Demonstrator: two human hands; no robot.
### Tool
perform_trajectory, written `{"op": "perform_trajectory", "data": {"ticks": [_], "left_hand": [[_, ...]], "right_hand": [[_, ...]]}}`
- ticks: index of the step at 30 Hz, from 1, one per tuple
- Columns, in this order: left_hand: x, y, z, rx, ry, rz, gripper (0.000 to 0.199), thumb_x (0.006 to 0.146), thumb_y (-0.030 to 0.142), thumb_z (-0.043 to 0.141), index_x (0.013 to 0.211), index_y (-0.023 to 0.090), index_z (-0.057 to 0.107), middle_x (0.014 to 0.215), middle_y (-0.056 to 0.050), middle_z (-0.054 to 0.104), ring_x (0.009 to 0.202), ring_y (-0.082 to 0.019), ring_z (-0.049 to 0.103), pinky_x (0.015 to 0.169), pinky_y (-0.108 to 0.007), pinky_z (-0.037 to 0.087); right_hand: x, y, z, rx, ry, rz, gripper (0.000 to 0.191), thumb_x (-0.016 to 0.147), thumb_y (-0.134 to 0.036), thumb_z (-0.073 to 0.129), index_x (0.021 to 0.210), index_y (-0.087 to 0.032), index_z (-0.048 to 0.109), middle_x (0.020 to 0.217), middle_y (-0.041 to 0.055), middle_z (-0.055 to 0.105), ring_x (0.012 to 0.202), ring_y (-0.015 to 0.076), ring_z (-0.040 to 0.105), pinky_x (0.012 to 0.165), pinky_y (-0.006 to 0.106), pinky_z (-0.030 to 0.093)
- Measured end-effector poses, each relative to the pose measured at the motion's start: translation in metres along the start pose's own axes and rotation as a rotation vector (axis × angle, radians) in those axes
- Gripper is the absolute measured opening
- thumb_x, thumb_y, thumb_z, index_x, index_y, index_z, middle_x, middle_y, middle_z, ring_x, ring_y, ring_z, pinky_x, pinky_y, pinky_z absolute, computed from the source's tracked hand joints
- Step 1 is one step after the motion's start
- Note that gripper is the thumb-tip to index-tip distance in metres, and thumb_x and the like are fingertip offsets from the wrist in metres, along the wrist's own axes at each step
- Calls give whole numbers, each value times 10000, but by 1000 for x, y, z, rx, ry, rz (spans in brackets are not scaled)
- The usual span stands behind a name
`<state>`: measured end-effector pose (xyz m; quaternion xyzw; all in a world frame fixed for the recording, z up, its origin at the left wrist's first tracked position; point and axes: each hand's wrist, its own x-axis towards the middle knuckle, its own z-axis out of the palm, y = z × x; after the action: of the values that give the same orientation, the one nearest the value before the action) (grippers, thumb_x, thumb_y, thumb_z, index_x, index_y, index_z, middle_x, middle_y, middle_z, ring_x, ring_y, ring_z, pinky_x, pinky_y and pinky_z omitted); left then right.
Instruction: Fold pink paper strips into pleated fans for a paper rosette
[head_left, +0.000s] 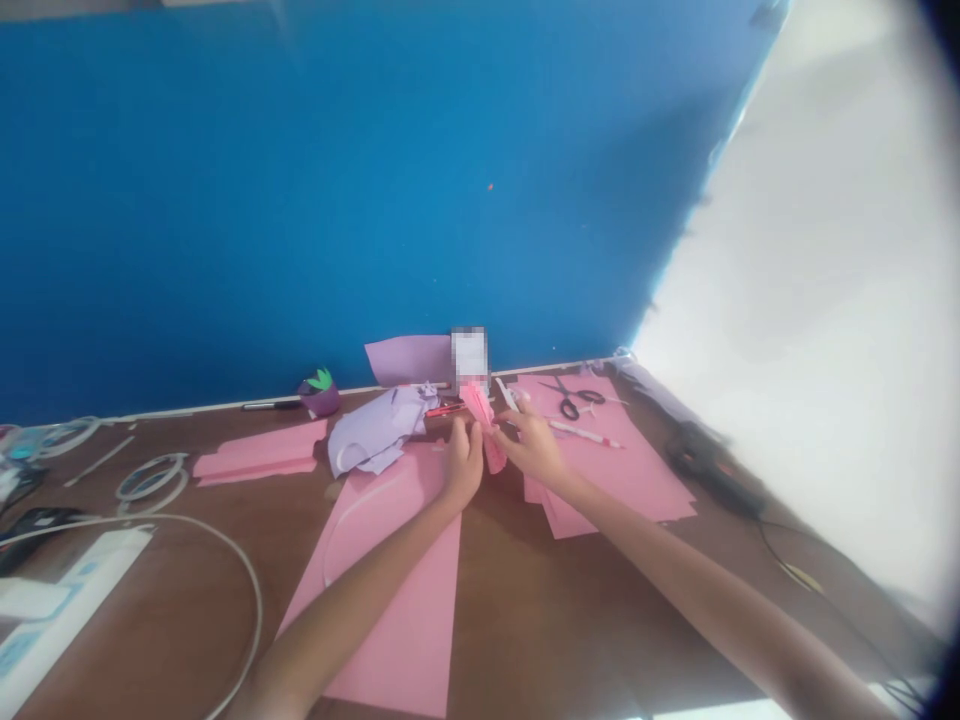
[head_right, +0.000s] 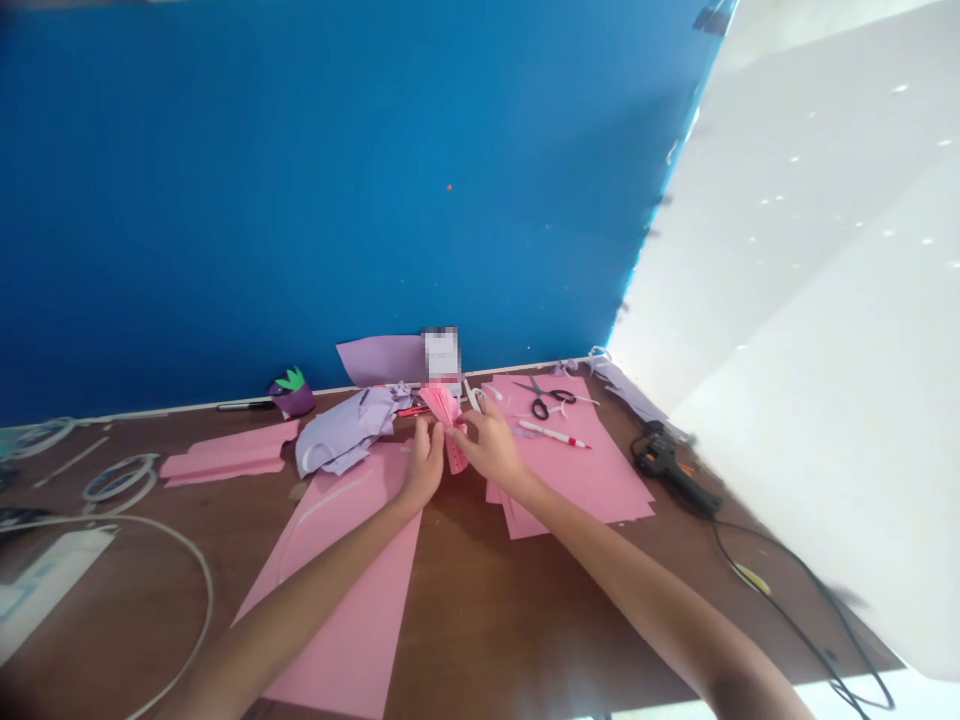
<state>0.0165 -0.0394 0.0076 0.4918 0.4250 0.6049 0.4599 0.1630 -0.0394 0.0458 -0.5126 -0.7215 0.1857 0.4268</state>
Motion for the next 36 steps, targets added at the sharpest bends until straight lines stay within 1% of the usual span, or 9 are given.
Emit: {"op": "perform_trajectory", "data": {"ticks": [6,11,17,22,25,29,32,34,36], "left_hand": [[0,2,3,25,-50,-22,108,886,340,616,922,238,606,949,-40,636,1018,-231,567,1002,-314,349],[0,2,4,34,-53,1,125,863,335,655,912,223,627,929,-35,628,937,-205,575,940,-293,379],[3,-5,3,294,-112,164,187,933,383,537,972,201,545,967,-52,613,880,-189,599,844,-333,467],[4,-6,3,331,-158,249,167,954,360,498,1004,201,505,991,-60,585,911,-179,606,800,-316,500],[5,-3,3,424,-143,306,150,956,343,493,992,202,532,999,-61,579,933,-182,586,821,-320,487],[11,-1,-3,629,-95,384,185,931,382,539,981,209,580,1107,-92,559,1112,-240,517,938,-382,448],[21,-1,-10,679,-32,482,324,854,450,646,1043,205,548,1144,-108,545,1159,-266,493,987,-425,423],[29,0,-16,659,-5,606,581,788,479,715,1234,210,458,1293,-146,490,1238,-283,467,1035,-454,396],[37,6,-20,712,-151,728,782,767,505,723,1388,229,336,1451,-177,386,1355,-309,377,1090,-486,346]], "right_hand": [[0,0,-6,-20,8,1,240,869,-405,559,896,-206,691,885,62,532,787,214,556,745,359,472],[1,-2,-8,-20,-15,52,196,843,-359,574,797,-190,662,879,49,544,733,183,551,667,317,439],[2,1,-7,-4,25,47,146,817,-306,581,801,-184,658,886,36,547,710,155,531,667,292,426],[4,4,-8,11,39,6,136,817,-269,579,827,-192,690,865,29,551,703,149,527,657,280,413],[7,5,-11,6,27,-6,119,805,-249,586,806,-193,691,856,30,558,716,155,532,662,285,407],[10,5,-17,-3,-6,-27,92,791,-244,601,762,-193,673,820,26,551,716,162,521,648,283,392],[11,1,-23,-11,-28,-27,86,783,-244,610,736,-189,656,813,28,540,726,165,519,648,281,390],[12,-3,-26,-2,-61,-26,66,770,-216,609,726,-186,648,842,35,548,734,163,524,647,280,395],[12,-6,-30,7,-127,-38,45,749,-182,609,722,-186,645,851,39,555,742,163,532,644,278,399]]}}
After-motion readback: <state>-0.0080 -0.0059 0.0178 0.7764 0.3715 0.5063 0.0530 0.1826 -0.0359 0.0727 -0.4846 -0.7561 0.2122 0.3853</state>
